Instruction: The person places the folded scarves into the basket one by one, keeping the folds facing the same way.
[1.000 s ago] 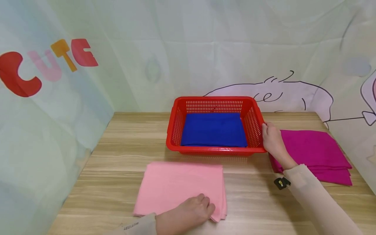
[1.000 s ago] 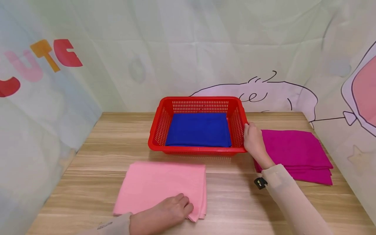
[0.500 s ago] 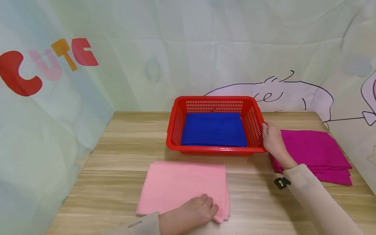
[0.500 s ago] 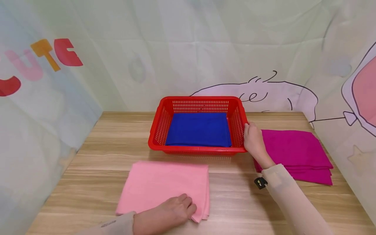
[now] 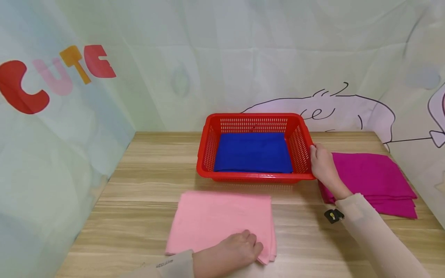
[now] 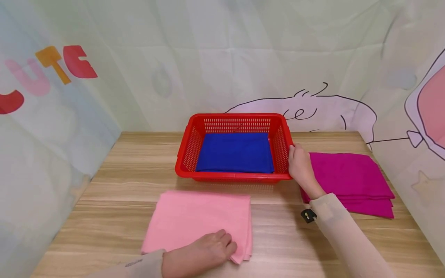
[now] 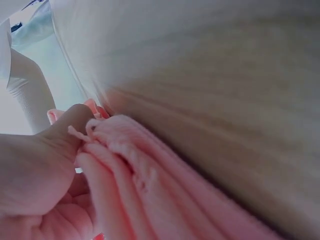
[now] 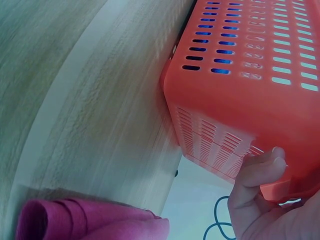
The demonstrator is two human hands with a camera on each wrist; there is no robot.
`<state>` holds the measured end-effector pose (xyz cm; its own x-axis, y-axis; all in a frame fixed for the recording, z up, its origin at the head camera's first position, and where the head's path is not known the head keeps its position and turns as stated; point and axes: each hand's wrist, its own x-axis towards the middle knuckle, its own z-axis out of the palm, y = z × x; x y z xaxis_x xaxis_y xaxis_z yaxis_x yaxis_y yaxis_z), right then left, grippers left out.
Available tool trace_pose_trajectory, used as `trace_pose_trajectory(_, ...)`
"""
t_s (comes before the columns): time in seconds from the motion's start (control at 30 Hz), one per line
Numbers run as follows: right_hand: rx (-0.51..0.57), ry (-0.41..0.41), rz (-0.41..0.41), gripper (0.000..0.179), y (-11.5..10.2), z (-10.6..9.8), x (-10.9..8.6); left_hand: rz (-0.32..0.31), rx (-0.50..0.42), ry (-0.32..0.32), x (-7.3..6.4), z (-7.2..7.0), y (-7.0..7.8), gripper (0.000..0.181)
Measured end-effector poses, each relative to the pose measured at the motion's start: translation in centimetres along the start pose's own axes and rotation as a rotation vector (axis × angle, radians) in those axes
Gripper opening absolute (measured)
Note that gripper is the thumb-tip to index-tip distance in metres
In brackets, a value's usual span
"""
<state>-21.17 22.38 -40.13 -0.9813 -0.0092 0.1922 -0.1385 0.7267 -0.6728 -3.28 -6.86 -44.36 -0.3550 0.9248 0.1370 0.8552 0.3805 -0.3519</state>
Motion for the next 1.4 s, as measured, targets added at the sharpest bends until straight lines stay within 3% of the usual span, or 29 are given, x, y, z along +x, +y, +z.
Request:
trace_pose_trajectory(0.07,0.001,-0.002,0.005,0.049,-0.1,0.0,0.0,0.005,0.009,0.006,0.1,0.1,0.0,0.014)
trace_pose_trajectory(0.33,-0.005,-0.007,0.011,0.049,-0.1,0.0,-0.1,0.027,-0.079,-0.069,0.4,-0.4,0.1,0.021)
trace_pose_trajectory(0.77,0.000,-0.007,0.022,0.050,-0.2,-0.1,-0.2,0.041,-0.077,-0.067,1.0,-0.4,0.3,0.018)
trace_pose_trajectory(1.1,-0.007,-0.005,0.021,0.049,-0.1,-0.1,-0.1,0.041,-0.048,-0.019,1.4,-0.4,0.4,0.015)
trace_pose_trajectory(1.4,-0.007,-0.004,0.016,0.049,0.0,0.0,-0.1,0.039,-0.051,-0.027,1.7,-0.3,0.5,0.014)
